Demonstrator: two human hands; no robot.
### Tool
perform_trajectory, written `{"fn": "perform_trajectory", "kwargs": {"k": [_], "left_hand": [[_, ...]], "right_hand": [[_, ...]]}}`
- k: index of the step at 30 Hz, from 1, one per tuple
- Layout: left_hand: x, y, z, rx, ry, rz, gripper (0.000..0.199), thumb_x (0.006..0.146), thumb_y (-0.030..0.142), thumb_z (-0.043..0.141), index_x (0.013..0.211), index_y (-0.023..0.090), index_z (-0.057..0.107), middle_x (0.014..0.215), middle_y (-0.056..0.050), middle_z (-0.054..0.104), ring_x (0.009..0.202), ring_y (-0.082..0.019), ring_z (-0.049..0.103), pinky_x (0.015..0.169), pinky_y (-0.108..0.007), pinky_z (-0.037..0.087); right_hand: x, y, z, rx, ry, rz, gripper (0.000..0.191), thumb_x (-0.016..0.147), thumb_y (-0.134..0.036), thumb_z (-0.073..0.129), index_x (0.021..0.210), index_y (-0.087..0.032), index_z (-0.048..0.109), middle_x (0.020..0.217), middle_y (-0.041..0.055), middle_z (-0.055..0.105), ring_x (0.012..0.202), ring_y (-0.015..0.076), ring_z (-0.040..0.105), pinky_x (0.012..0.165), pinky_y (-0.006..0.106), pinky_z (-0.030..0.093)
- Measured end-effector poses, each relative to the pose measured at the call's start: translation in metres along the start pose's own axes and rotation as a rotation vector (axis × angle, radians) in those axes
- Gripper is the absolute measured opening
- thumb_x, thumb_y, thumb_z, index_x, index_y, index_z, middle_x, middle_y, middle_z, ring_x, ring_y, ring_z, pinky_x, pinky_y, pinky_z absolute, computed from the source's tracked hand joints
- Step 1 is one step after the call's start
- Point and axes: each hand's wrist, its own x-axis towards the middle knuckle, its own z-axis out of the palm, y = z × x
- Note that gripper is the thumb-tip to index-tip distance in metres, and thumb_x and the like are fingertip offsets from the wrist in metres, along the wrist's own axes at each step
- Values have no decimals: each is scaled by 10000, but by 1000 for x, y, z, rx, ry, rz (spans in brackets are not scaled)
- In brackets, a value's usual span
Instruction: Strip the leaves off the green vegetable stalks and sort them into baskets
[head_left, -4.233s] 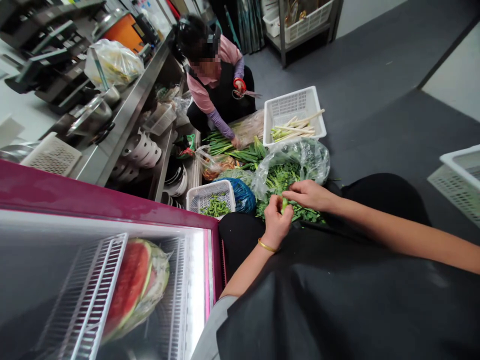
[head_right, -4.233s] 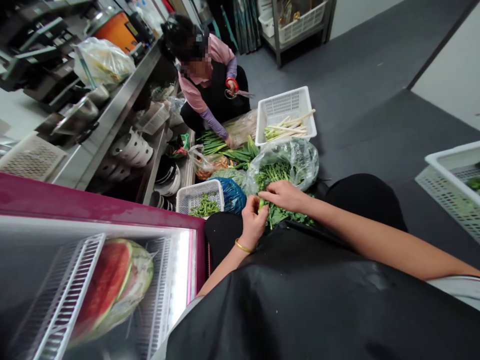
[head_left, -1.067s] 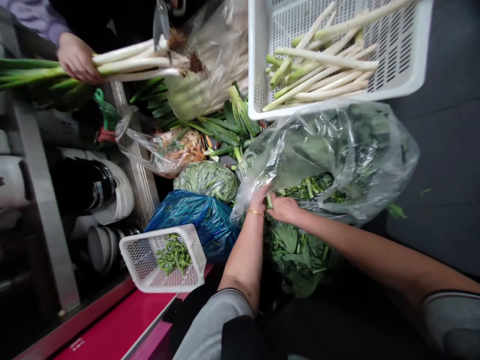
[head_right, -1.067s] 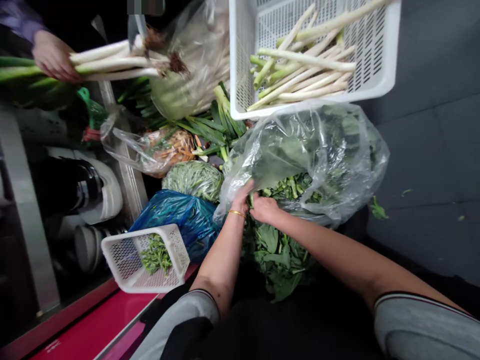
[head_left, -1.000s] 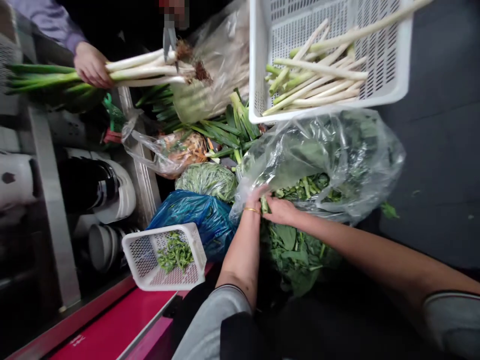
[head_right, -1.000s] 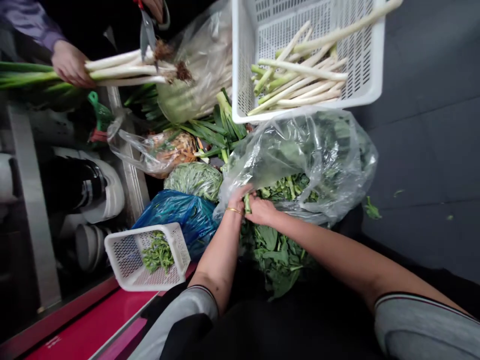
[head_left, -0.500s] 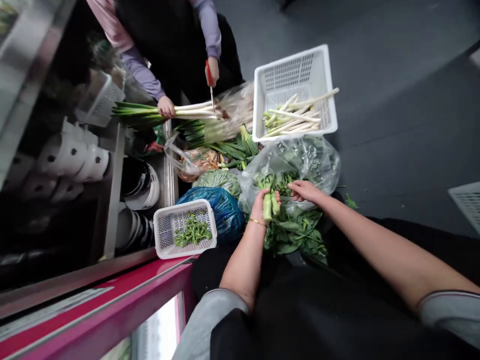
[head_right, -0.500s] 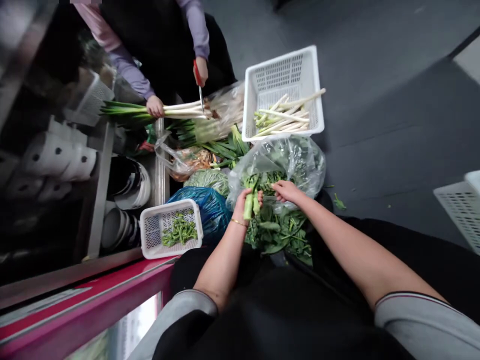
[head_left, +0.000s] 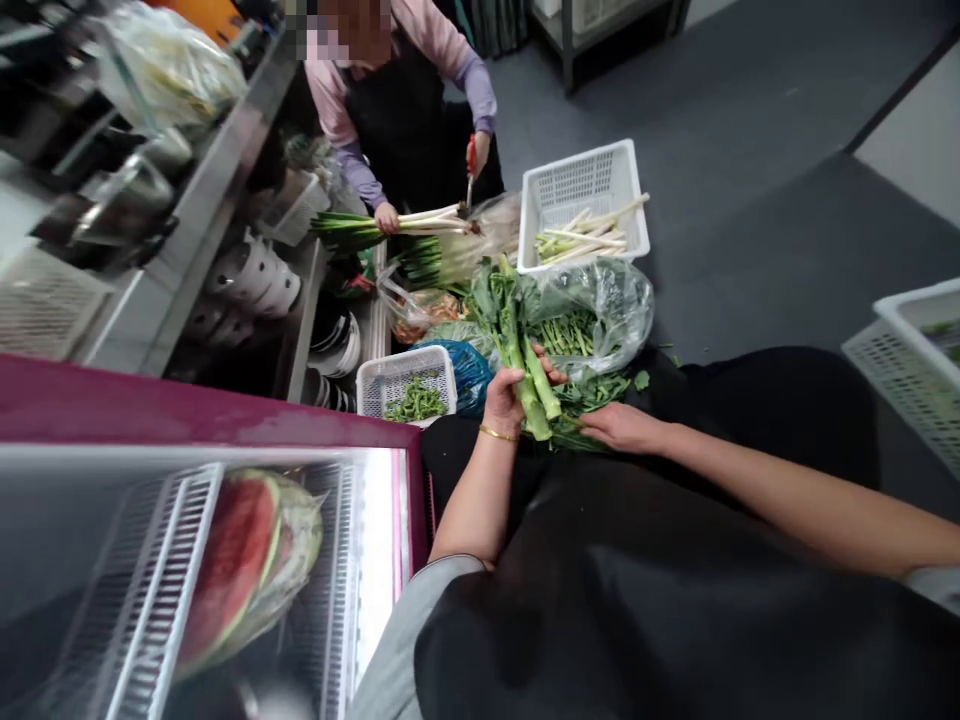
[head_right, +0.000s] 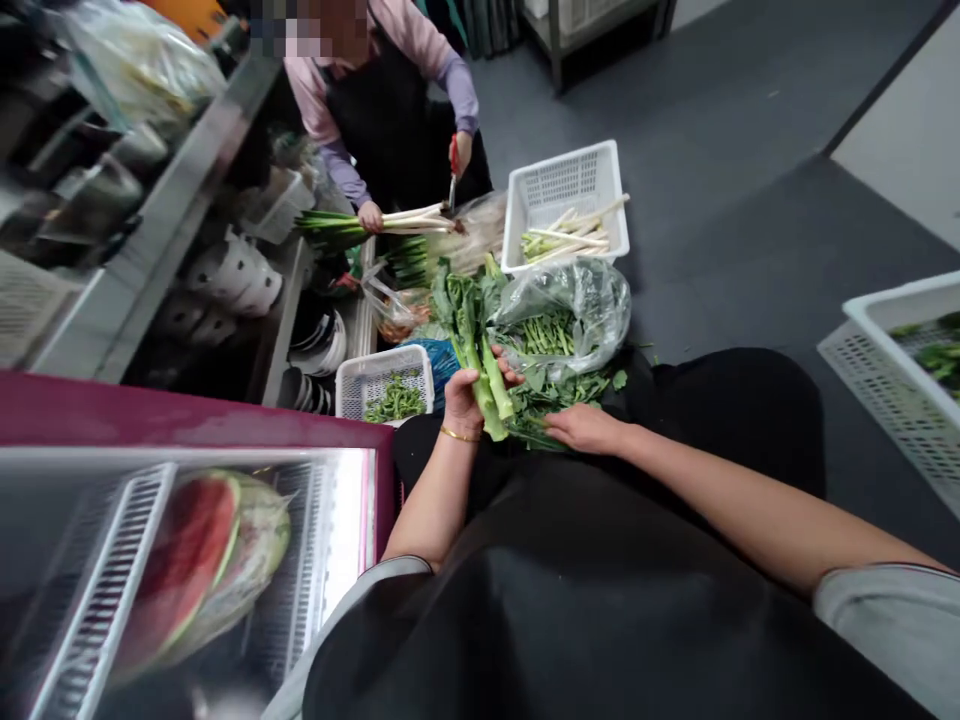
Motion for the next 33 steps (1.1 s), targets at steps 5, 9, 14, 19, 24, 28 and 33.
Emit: {"fn": "perform_trajectory", "kwargs": {"k": [5, 9, 14, 19, 24, 28, 33], "left_hand": [[-39, 9, -12, 61, -87, 15, 599, 582, 452, 560, 1082, 123, 574, 849, -149, 668, 770, -299, 672, 597, -393, 529], [-51, -14, 1, 13, -176, -38, 595, 547, 510, 599, 970, 91, 609, 804, -165, 670, 694, -288, 668, 508, -336, 504], [-57, -26, 29, 64, -159, 19, 514, 590, 346, 720, 1026, 109, 588, 864, -121, 686, 720, -229, 667, 608, -310, 523], [-68, -29, 44, 72, 67, 134, 474, 607, 293, 737, 1012, 163, 528, 804, -46, 668, 613, -156, 629, 567, -275, 505], [-64, -24, 47, 171, 322, 315, 398, 573, 213, 711, 924, 182, 527, 812, -6, 631, 593, -135, 607, 592, -281, 508], [-58, -4, 37, 75, 397, 316, 324, 564, 202, 686, 845, 165, 529, 700, 4, 606, 580, -136, 600, 574, -251, 481], [-59, 0, 20, -159, 43, 130, 362, 546, 250, 697, 849, 168, 517, 706, -44, 653, 499, -143, 592, 462, -225, 430]], "right_hand": [[16, -12, -40, 74, 23, -2, 521, 721, -498, 626, 1099, -140, 647, 1052, 147, 668, 934, 280, 634, 783, 370, 484], [23, -58, -75, 653, 218, -97, 441, 791, -567, 524, 811, -148, 660, 736, 61, 669, 644, 177, 602, 563, 281, 461], [19, -80, -80, 833, 480, 11, 402, 642, -544, 678, 679, -151, 599, 575, -2, 586, 504, 116, 503, 499, 257, 421], [19, -79, -72, 1014, 532, 15, 437, 653, -602, 655, 692, -177, 557, 601, -5, 594, 507, 127, 532, 490, 264, 449], [11, -85, -65, 689, 717, 35, 400, 757, -574, 567, 662, -186, 579, 638, 57, 624, 602, 186, 600, 591, 317, 490], [-13, -92, -50, 284, 652, -469, 251, 831, -434, 540, 801, -217, 661, 777, 67, 663, 789, 201, 617, 769, 345, 496], [-17, -81, -73, 812, 438, -263, 320, 829, -502, 547, 811, -190, 618, 657, 24, 618, 575, 146, 585, 503, 257, 469]]}}
